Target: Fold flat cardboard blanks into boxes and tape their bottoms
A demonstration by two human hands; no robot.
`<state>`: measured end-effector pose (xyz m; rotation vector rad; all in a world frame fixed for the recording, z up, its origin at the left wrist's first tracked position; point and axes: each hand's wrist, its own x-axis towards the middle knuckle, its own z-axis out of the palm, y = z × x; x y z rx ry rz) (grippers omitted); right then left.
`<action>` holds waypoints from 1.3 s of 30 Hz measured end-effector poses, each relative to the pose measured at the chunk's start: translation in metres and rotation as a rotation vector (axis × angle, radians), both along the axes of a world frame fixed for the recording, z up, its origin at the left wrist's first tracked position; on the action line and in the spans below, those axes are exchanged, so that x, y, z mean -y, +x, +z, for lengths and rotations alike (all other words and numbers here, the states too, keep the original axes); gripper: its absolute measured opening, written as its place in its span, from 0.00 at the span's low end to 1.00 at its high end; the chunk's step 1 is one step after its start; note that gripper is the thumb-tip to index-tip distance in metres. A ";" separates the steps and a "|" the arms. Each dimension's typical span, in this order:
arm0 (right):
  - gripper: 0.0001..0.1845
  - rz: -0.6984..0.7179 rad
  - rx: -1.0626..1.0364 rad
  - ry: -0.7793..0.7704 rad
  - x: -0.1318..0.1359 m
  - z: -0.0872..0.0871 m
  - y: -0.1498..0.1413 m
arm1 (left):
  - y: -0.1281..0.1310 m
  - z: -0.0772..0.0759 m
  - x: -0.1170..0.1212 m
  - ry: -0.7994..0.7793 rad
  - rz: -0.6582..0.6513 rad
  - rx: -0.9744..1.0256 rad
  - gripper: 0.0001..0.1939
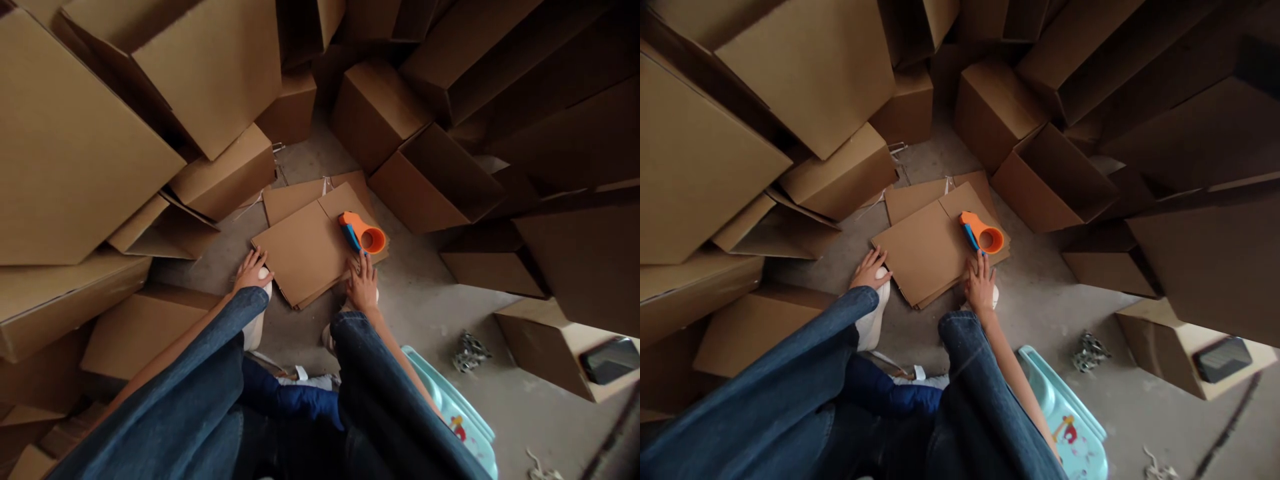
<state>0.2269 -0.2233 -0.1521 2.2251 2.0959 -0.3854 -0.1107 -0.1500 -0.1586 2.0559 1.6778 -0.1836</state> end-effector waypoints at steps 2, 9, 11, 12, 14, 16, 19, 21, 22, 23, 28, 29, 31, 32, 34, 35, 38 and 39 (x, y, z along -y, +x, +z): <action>0.29 -0.013 -0.011 0.018 -0.003 0.002 0.002 | 0.011 0.014 -0.004 0.049 -0.058 -0.078 0.38; 0.25 -0.117 -0.105 0.095 -0.009 0.003 0.017 | 0.073 0.024 0.007 -0.024 -0.491 -0.057 0.58; 0.23 -0.106 -0.096 0.077 -0.008 0.001 0.020 | 0.082 0.016 0.017 -0.077 -0.505 -0.130 0.61; 0.23 -0.097 -0.091 0.074 -0.007 0.000 0.021 | 0.084 0.013 0.021 -0.084 -0.506 -0.161 0.61; 0.22 -0.091 -0.089 0.088 -0.005 -0.003 0.023 | 0.084 0.008 0.026 -0.074 -0.515 -0.192 0.60; 0.22 -0.095 -0.103 0.108 -0.004 -0.006 0.024 | 0.082 0.006 0.027 -0.073 -0.521 -0.198 0.58; 0.22 -0.087 -0.137 0.134 -0.003 -0.011 0.025 | 0.081 0.008 0.025 -0.089 -0.522 -0.208 0.58; 0.21 -0.075 -0.157 0.143 -0.002 -0.012 0.025 | 0.082 0.011 0.024 -0.100 -0.530 -0.217 0.60; 0.21 -0.073 -0.164 0.144 -0.002 -0.013 0.025 | 0.083 0.012 0.023 -0.100 -0.536 -0.224 0.62; 0.22 -0.075 -0.170 0.144 -0.002 -0.014 0.025 | 0.084 0.013 0.023 -0.100 -0.543 -0.232 0.64; 0.23 -0.091 -0.186 0.161 -0.001 -0.018 0.025 | 0.097 0.019 0.026 -0.119 -0.520 -0.282 0.71; 0.23 -0.091 -0.192 0.170 -0.001 -0.020 0.025 | 0.100 0.020 0.026 -0.122 -0.512 -0.298 0.71; 0.24 -0.093 -0.207 0.190 -0.001 -0.023 0.025 | 0.105 0.021 0.027 -0.118 -0.509 -0.328 0.71; 0.24 -0.096 -0.215 0.198 -0.001 -0.024 0.024 | 0.107 0.021 0.027 -0.116 -0.510 -0.337 0.71; 0.26 -0.101 -0.227 0.208 -0.002 -0.027 0.024 | 0.108 0.020 0.028 -0.114 -0.509 -0.340 0.70; 0.27 -0.103 -0.230 0.211 -0.002 -0.029 0.023 | 0.108 0.019 0.028 -0.113 -0.503 -0.334 0.70; 0.30 -0.100 -0.227 0.216 -0.003 -0.032 0.023 | 0.105 0.014 0.030 -0.110 -0.460 -0.283 0.69; 0.30 -0.098 -0.225 0.215 -0.004 -0.032 0.023 | 0.103 0.012 0.031 -0.111 -0.446 -0.259 0.69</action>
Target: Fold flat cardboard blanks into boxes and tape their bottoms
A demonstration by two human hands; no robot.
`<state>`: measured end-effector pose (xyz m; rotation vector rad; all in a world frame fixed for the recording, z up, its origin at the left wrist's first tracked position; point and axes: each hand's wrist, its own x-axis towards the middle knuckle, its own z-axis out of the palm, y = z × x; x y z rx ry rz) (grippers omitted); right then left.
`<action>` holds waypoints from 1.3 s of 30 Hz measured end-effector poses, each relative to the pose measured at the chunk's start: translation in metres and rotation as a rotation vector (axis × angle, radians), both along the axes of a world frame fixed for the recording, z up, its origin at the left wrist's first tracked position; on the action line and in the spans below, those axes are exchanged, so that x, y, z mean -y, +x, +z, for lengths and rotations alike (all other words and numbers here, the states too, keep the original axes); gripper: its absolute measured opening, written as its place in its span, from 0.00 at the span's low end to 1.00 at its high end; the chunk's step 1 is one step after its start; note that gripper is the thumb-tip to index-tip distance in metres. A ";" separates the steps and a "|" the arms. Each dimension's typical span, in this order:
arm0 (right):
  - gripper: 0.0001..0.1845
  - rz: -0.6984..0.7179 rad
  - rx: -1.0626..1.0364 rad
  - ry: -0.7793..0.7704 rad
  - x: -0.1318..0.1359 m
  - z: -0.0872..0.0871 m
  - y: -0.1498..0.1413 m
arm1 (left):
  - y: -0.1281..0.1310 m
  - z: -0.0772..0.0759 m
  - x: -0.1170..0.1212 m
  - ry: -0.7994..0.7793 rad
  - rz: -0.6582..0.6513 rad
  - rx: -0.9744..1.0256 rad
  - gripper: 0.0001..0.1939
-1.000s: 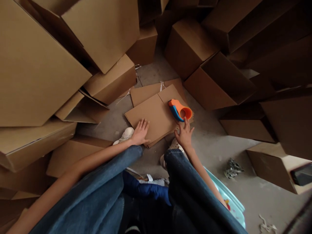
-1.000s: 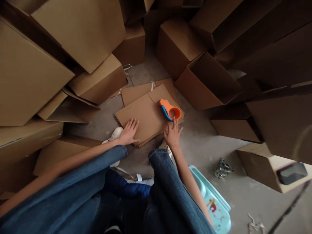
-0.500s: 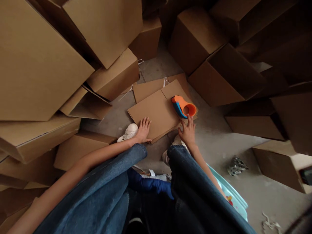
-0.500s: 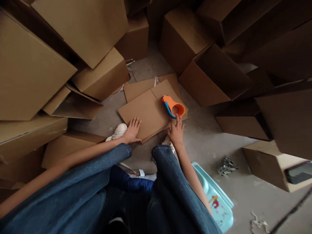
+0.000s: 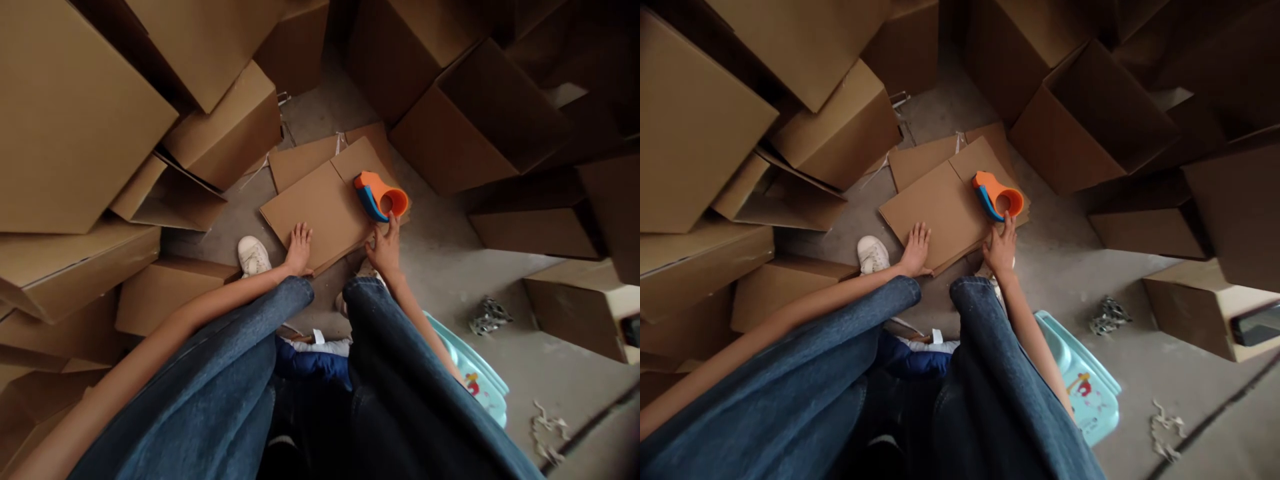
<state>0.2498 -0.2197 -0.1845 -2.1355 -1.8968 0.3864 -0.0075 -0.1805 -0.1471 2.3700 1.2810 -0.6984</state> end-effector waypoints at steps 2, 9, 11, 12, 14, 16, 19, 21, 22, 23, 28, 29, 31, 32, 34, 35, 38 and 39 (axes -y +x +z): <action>0.29 0.006 0.005 -0.010 -0.001 0.000 0.001 | -0.003 -0.005 0.002 -0.006 0.018 0.037 0.69; 0.29 0.025 -0.021 -0.047 -0.005 -0.001 0.007 | -0.006 -0.009 0.005 0.012 0.022 0.053 0.70; 0.29 0.020 -0.026 -0.054 -0.007 -0.003 0.007 | -0.006 -0.007 0.005 0.005 0.029 0.060 0.71; 0.29 0.019 -0.027 -0.057 -0.008 -0.004 0.007 | -0.006 -0.006 0.005 0.005 0.030 0.062 0.71; 0.28 0.023 -0.022 -0.061 -0.009 -0.005 0.007 | -0.007 -0.004 0.006 0.011 0.024 0.058 0.70; 0.27 0.029 -0.007 -0.059 -0.009 -0.007 0.007 | -0.008 -0.004 0.006 0.018 0.016 0.058 0.70; 0.26 0.031 0.029 -0.067 -0.009 -0.008 0.009 | -0.010 -0.006 0.006 0.019 0.016 0.073 0.69; 0.26 0.034 0.051 -0.087 -0.009 -0.009 0.010 | -0.011 -0.008 0.007 0.021 0.020 0.089 0.68; 0.26 0.038 0.057 -0.096 -0.010 -0.010 0.011 | -0.011 -0.008 0.007 0.023 0.023 0.094 0.68; 0.26 0.040 0.058 -0.104 -0.011 -0.010 0.011 | -0.011 -0.008 0.008 0.025 0.024 0.096 0.68; 0.27 0.027 0.039 -0.106 -0.015 -0.013 0.011 | -0.010 -0.011 0.009 0.044 0.016 0.085 0.68; 0.26 0.024 0.042 -0.098 -0.015 -0.015 0.010 | -0.011 -0.013 0.009 0.046 0.019 0.093 0.68; 0.25 0.025 0.050 -0.073 -0.014 -0.017 0.010 | -0.012 -0.016 0.010 0.045 0.026 0.117 0.69; 0.25 0.028 0.051 -0.055 -0.014 -0.019 0.009 | -0.012 -0.018 0.010 0.044 0.027 0.127 0.70; 0.26 0.035 0.050 -0.026 -0.013 -0.021 0.009 | -0.014 -0.019 0.010 0.049 0.022 0.141 0.70; 0.26 0.036 0.051 -0.021 -0.013 -0.021 0.009 | -0.014 -0.019 0.010 0.051 0.020 0.142 0.70; 0.26 0.021 0.066 -0.050 -0.014 -0.019 0.006 | -0.014 -0.017 0.010 0.053 0.023 0.140 0.68; 0.25 0.014 0.074 -0.064 -0.014 -0.017 0.005 | -0.014 -0.015 0.010 0.049 0.025 0.139 0.68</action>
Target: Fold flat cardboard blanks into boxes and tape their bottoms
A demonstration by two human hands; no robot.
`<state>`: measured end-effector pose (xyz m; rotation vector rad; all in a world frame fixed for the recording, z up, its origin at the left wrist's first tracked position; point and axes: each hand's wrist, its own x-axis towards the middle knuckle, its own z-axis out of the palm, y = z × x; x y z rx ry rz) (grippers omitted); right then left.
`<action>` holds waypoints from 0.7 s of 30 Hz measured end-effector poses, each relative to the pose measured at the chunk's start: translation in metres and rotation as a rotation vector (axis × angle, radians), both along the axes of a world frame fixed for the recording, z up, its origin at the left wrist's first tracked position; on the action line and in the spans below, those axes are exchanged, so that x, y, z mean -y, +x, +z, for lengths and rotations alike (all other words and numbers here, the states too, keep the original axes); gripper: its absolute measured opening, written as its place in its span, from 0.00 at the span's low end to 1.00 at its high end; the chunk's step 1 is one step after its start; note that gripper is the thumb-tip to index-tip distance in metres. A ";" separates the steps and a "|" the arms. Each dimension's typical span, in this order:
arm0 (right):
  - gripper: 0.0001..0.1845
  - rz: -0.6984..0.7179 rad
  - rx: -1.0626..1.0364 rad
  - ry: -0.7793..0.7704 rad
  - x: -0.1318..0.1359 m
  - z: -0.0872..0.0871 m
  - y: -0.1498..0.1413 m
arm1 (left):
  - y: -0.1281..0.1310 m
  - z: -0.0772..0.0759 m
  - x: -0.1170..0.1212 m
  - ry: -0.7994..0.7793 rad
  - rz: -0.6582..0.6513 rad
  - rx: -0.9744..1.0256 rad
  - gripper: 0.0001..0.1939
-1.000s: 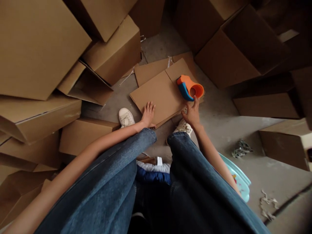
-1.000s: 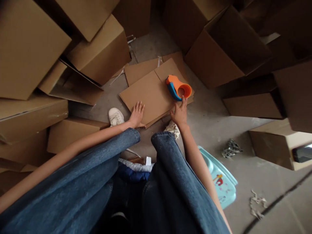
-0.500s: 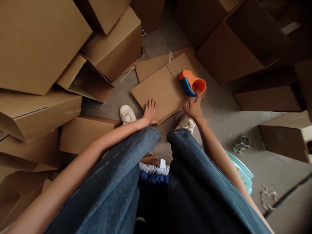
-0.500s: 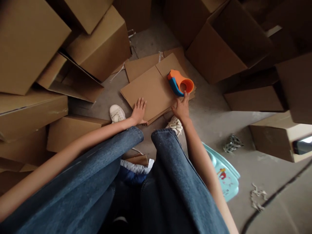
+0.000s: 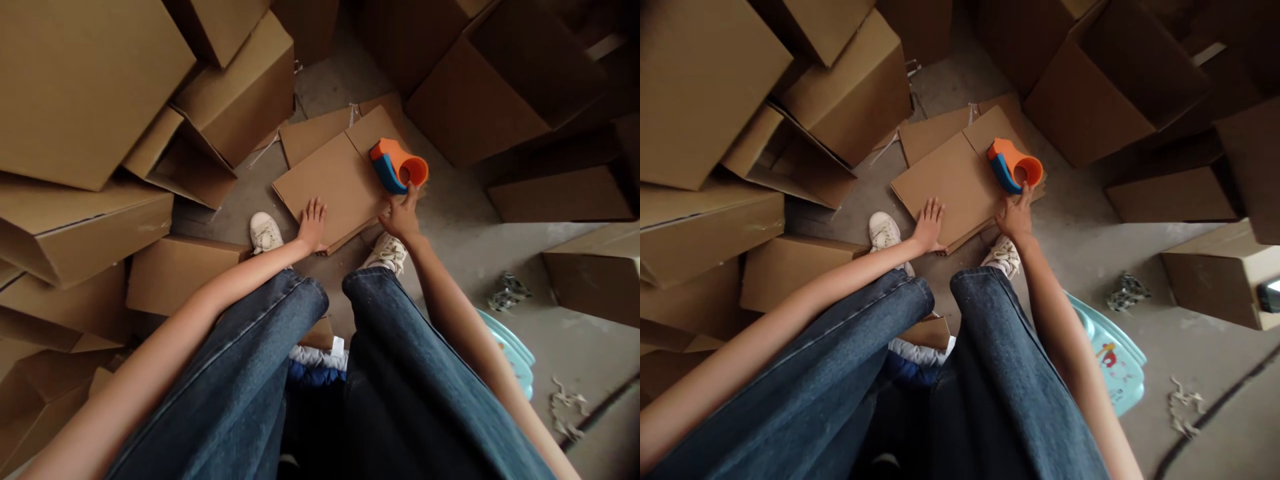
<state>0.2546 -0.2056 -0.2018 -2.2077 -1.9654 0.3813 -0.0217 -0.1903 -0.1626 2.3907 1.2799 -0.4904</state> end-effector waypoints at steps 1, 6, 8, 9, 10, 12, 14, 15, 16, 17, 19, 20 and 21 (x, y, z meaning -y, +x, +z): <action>0.25 -0.007 0.008 -0.008 0.000 0.001 -0.002 | 0.000 0.001 0.000 -0.005 -0.001 0.001 0.68; 0.29 -0.028 0.019 0.049 0.008 0.006 -0.014 | -0.001 0.001 -0.001 -0.004 -0.021 -0.001 0.70; 0.30 -0.029 0.016 0.075 0.012 0.005 -0.017 | -0.002 -0.001 0.000 0.012 -0.029 -0.019 0.70; 0.30 -0.028 0.015 0.081 0.014 0.005 -0.018 | -0.002 -0.001 0.000 0.018 -0.033 -0.029 0.70; 0.30 -0.026 0.012 0.084 0.015 0.005 -0.019 | -0.002 -0.001 0.000 0.020 -0.034 -0.036 0.70; 0.31 -0.025 0.005 0.082 0.016 0.004 -0.019 | -0.002 0.000 0.001 0.013 -0.024 -0.027 0.70; 0.32 -0.033 -0.001 0.075 0.015 0.004 -0.020 | -0.003 0.002 0.002 0.007 -0.001 -0.003 0.71; 0.32 -0.042 -0.006 0.072 0.014 0.005 -0.021 | -0.003 0.003 0.002 0.005 0.011 0.008 0.71; 0.31 -0.051 -0.013 0.070 0.014 0.006 -0.022 | -0.003 0.003 0.003 0.002 0.020 0.016 0.71; 0.30 -0.061 -0.020 0.071 0.014 0.008 -0.024 | -0.003 0.004 0.003 -0.001 0.027 0.021 0.70; 0.29 -0.080 -0.033 0.075 0.015 0.013 -0.029 | -0.003 0.003 0.003 -0.009 0.034 0.027 0.69; 0.28 -0.092 -0.035 0.073 0.017 0.016 -0.032 | -0.003 0.003 0.003 -0.010 0.034 0.030 0.69; 0.27 -0.107 -0.034 0.066 0.019 0.019 -0.035 | -0.004 0.003 0.003 -0.009 0.032 0.031 0.69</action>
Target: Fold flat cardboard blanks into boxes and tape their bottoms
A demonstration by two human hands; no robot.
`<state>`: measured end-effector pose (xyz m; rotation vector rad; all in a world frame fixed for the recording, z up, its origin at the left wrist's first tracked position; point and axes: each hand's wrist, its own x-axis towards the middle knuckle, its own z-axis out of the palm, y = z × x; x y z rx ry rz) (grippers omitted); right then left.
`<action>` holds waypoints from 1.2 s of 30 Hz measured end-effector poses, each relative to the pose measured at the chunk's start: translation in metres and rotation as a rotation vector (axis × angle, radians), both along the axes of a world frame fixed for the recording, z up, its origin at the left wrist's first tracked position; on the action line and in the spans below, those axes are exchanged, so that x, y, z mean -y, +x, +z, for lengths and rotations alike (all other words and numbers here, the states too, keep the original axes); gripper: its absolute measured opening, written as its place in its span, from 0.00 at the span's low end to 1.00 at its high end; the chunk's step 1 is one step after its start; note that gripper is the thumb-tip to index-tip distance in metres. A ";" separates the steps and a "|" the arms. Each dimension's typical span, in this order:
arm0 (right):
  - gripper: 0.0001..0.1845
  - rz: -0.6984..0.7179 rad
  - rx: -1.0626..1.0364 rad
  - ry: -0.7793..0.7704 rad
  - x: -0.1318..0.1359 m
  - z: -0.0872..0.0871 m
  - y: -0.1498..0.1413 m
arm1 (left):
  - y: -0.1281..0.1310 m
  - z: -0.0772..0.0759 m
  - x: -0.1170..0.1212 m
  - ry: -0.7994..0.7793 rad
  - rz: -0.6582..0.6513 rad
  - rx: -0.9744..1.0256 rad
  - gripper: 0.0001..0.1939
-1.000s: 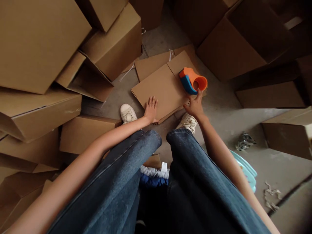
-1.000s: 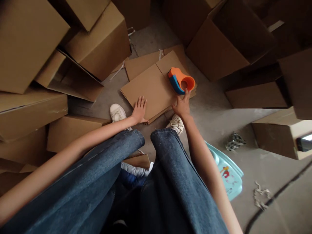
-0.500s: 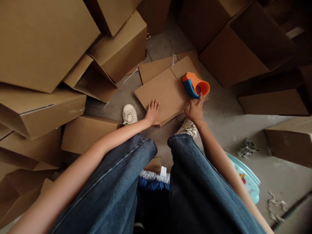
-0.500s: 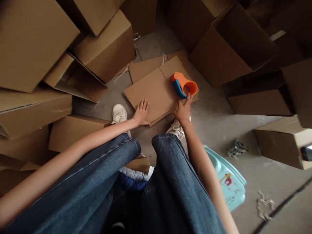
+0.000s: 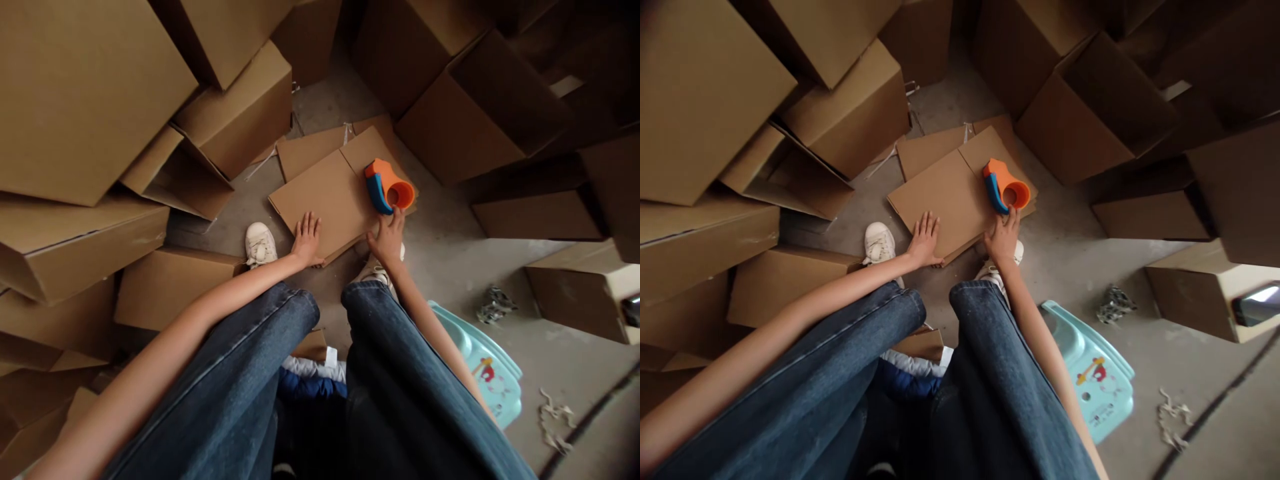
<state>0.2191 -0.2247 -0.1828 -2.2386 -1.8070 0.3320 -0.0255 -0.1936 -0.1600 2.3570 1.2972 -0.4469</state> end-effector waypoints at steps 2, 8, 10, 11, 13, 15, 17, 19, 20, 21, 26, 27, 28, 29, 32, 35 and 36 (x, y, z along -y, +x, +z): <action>0.26 -0.029 0.008 -0.034 0.004 0.006 -0.006 | 0.000 -0.001 0.000 0.006 -0.011 -0.003 0.69; 0.23 -0.082 0.041 -0.053 0.006 0.021 -0.013 | 0.001 0.002 -0.003 0.028 -0.049 -0.044 0.69; 0.20 -0.104 0.051 -0.020 0.006 0.023 -0.013 | 0.001 0.004 -0.005 0.018 -0.056 -0.056 0.69; 0.20 -0.110 0.055 -0.011 0.006 0.023 -0.013 | 0.001 0.006 -0.006 0.013 -0.058 -0.058 0.69; 0.22 -0.105 0.061 -0.007 0.007 0.022 -0.013 | 0.000 0.008 -0.009 0.008 -0.061 -0.054 0.69; 0.24 -0.095 0.070 -0.015 0.008 0.020 -0.013 | -0.001 0.010 -0.011 0.003 -0.066 -0.050 0.69; 0.25 -0.110 0.085 -0.032 0.008 0.020 -0.014 | -0.002 0.012 -0.012 -0.006 -0.073 -0.056 0.69; 0.24 -0.136 0.103 -0.064 0.007 0.020 -0.016 | -0.003 0.016 -0.014 -0.018 -0.080 -0.070 0.68; 0.23 -0.140 0.116 -0.087 0.006 0.022 -0.016 | -0.002 0.018 -0.014 -0.023 -0.084 -0.075 0.68; 0.22 -0.137 0.130 -0.109 0.005 0.023 -0.017 | -0.002 0.020 -0.015 -0.028 -0.087 -0.083 0.68; 0.18 -0.157 0.112 -0.093 0.006 0.035 -0.016 | 0.000 0.031 -0.019 -0.060 -0.108 -0.188 0.68; 0.18 -0.187 0.090 -0.050 0.008 0.037 -0.014 | -0.001 0.034 -0.020 -0.069 -0.116 -0.214 0.68; 0.17 -0.222 0.067 0.005 0.010 0.040 -0.010 | -0.002 0.038 -0.022 -0.083 -0.124 -0.237 0.68; 0.17 -0.260 0.044 0.070 0.012 0.042 -0.006 | -0.003 0.043 -0.024 -0.100 -0.130 -0.255 0.68; 0.15 -0.370 -0.026 0.271 0.016 0.049 0.009 | -0.008 0.060 -0.031 -0.161 -0.138 -0.269 0.69; 0.16 -0.461 -0.092 0.395 0.019 0.052 0.025 | -0.015 0.079 -0.032 -0.169 -0.160 -0.230 0.65; 0.16 -0.487 -0.111 0.415 0.019 0.051 0.030 | -0.016 0.085 -0.031 -0.159 -0.167 -0.218 0.63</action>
